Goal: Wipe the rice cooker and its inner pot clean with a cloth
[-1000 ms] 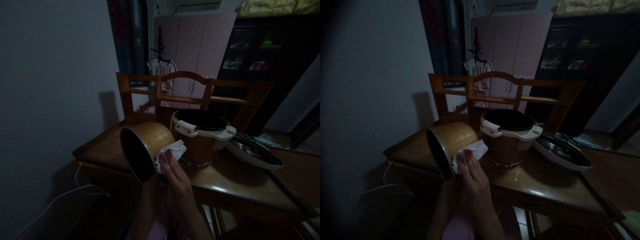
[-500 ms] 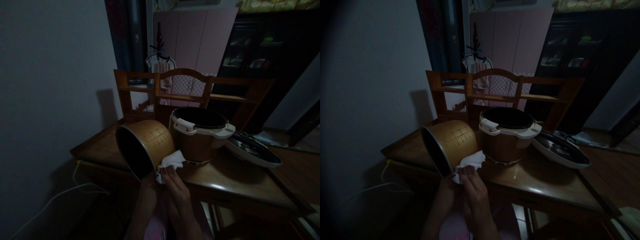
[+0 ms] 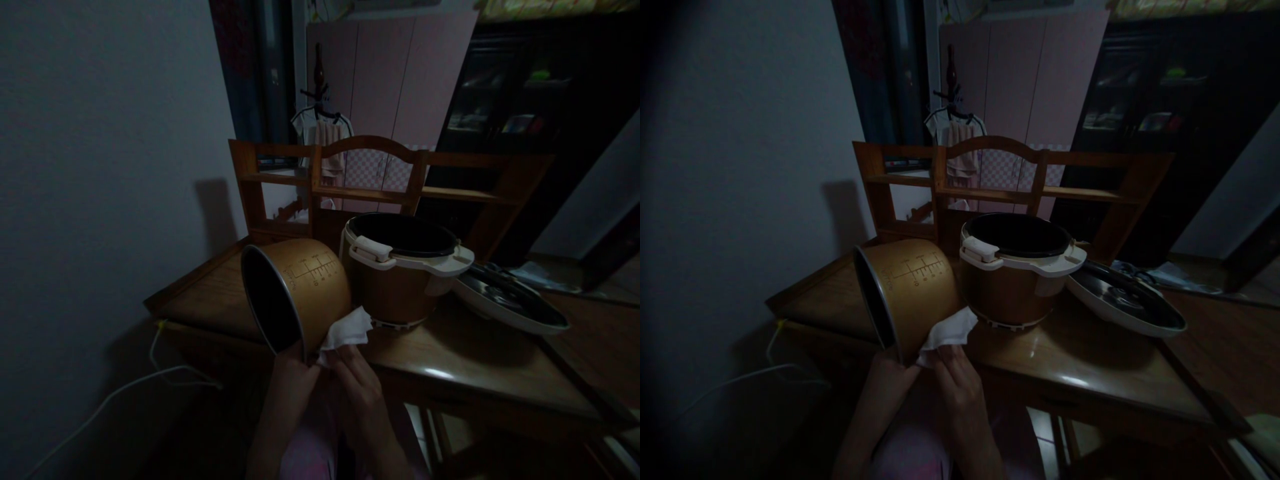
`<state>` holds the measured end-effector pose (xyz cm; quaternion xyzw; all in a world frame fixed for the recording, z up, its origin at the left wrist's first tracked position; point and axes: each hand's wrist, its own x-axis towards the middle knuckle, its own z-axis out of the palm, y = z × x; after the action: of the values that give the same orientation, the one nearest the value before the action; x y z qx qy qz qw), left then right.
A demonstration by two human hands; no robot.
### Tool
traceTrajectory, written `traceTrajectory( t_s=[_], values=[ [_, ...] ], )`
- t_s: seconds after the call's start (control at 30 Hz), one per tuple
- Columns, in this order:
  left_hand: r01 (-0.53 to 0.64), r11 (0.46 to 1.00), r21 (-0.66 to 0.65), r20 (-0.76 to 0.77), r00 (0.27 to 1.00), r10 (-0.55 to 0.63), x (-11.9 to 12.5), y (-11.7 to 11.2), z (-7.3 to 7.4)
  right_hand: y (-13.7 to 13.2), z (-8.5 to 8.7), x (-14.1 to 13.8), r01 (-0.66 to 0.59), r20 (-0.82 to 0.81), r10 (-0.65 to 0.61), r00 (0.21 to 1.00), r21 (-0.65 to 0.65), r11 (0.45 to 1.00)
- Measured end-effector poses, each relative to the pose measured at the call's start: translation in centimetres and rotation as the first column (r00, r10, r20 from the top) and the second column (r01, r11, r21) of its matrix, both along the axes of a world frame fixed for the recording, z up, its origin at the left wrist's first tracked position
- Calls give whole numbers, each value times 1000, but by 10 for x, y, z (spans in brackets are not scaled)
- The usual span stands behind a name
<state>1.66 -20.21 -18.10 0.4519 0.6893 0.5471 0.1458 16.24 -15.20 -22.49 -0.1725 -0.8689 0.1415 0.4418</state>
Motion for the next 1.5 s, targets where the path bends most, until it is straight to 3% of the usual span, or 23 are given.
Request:
traceTrajectory(
  t_s=[0.13,0.27,0.37,0.5,0.57,0.7,0.83,0.93,1.07,1.27,1.4,1.5],
  values=[
    [-49,999,12,-95,994,50,-2,2,-6,20,-14,9,50,6,-49,999,-112,992],
    [-48,999,0,21,999,48,-1,0,-5,33,-22,17,95,-70,-125,990,-334,938],
    [-82,996,-21,138,987,85,1,-2,3,33,-18,20,71,-164,-170,972,-483,873],
    [-116,993,-22,213,970,118,2,0,10,30,1,21,-14,-265,-184,947,-604,797],
    [-114,994,2,205,973,111,1,1,7,30,13,21,-33,-292,-180,939,-599,800],
    [-74,997,29,131,989,69,-4,-2,-6,32,34,18,-49,-312,-124,942,-494,868],
    [-11,999,35,58,998,9,-7,-11,-13,31,47,9,-72,-272,-61,960,-454,888],
    [4,1000,21,70,998,-6,-5,-18,-5,28,45,4,-59,-249,-52,967,-419,906],
    [5,1000,-14,227,974,-2,2,-22,17,18,35,-1,-12,-182,-56,982,-350,937],
    [-168,985,-47,383,907,173,8,-22,44,9,38,-2,26,-104,-61,993,-309,951],
    [-158,987,12,416,899,139,14,-19,41,11,42,2,28,-92,-61,994,-328,944],
    [-171,980,102,402,908,117,16,-17,22,13,39,6,27,-89,-60,994,-332,943]
  ],
)
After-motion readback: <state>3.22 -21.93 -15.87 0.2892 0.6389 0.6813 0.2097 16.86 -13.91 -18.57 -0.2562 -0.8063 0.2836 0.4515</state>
